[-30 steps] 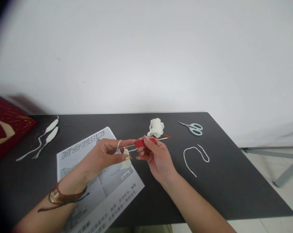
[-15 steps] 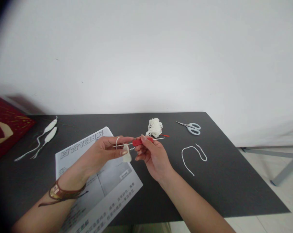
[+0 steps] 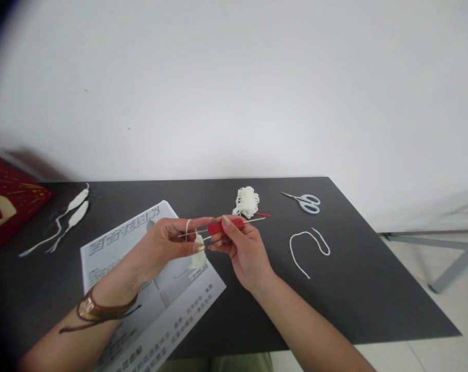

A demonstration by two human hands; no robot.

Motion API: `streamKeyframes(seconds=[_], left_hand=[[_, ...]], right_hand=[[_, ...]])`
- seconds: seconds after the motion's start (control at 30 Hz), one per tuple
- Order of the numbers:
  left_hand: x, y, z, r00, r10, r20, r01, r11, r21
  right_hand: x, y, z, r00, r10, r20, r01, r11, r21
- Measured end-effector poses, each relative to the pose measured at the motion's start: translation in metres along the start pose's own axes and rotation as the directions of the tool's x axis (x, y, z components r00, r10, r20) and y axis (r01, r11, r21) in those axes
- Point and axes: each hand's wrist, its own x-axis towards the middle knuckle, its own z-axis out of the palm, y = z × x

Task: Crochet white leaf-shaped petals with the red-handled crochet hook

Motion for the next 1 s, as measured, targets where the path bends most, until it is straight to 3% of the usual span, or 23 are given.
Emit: streamKeyframes(seconds=[0.33, 0.6, 0.77, 0.87, 1.0], left_hand=[[0.0, 0.004, 0.0, 1.0, -0.007, 0.011, 0.007, 1.0, -0.006], [0.004, 0.029, -0.005, 0.988, -0.015, 0.156, 0.005, 0.998, 0.069], [0.012, 0.049, -0.019, 0.981, 0.049, 0.186, -0.086, 0.977, 0.195], [0.016, 0.056, -0.03, 0.981, 0.037, 0.192, -0.073, 0.98, 0.185], [0.024, 0.052, -0.044, 0.991, 0.076, 0.113, -0.09, 0.988, 0.123]], right_hand=[[0.002, 0.001, -0.001, 0.999, 0.01, 0.039, -0.01, 1.0, -0.009], [0.005, -0.003, -0.002, 0.999, -0.015, 0.05, 0.013, 0.999, 0.036], [0.008, -0.012, 0.012, 0.998, -0.056, 0.011, 0.056, 0.998, 0.013], [0.013, -0.017, 0.026, 0.999, -0.05, 0.005, 0.05, 0.999, 0.001], [0.025, -0.015, 0.038, 0.998, -0.066, -0.009, 0.066, 0.998, 0.005]])
